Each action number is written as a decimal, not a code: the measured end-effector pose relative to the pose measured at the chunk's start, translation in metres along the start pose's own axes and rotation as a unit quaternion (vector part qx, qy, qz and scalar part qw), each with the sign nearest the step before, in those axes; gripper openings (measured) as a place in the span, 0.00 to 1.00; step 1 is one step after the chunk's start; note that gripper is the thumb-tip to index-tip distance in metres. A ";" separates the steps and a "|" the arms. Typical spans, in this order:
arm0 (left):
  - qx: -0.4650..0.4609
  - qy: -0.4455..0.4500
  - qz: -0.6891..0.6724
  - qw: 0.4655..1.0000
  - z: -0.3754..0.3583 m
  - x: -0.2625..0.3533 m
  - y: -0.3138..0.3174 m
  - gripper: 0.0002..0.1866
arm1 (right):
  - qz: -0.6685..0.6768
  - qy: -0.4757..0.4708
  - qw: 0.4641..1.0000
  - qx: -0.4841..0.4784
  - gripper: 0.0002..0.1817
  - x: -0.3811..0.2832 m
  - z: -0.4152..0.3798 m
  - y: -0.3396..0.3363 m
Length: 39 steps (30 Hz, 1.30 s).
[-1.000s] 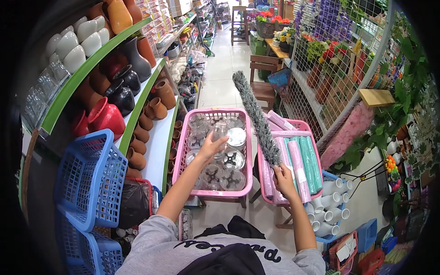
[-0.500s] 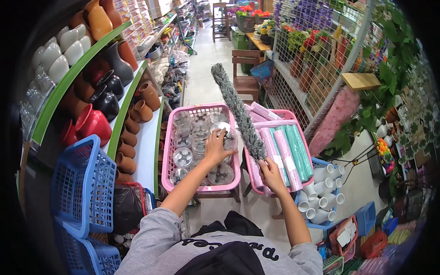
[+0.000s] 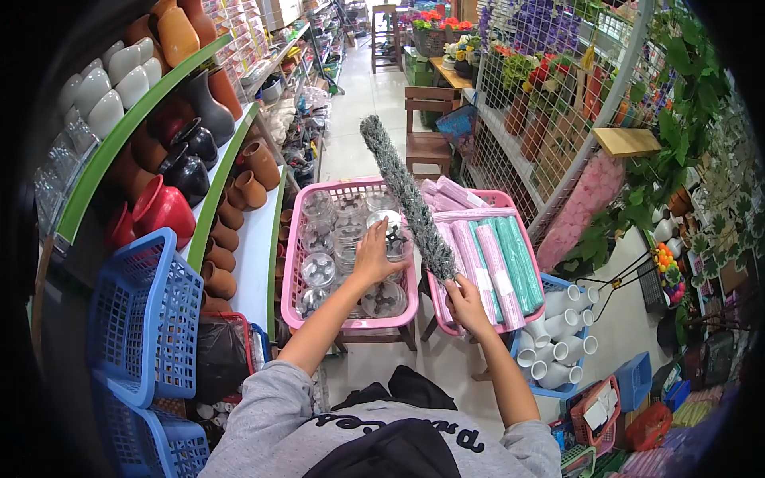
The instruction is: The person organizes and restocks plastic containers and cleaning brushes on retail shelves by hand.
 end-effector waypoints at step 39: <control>0.205 -0.191 -0.117 0.953 -0.025 -0.102 -0.067 0.57 | -0.040 -0.026 0.999 0.013 0.15 0.006 0.107 0.062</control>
Point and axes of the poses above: each hand's wrist, its own z-axis towards the middle knuckle, its own y-axis out of the palm, x = y × z, the point moved 6 cm from there along z, towards the middle knuckle, and after that the axes turned 10 degrees about z, right-handed, at the moved point
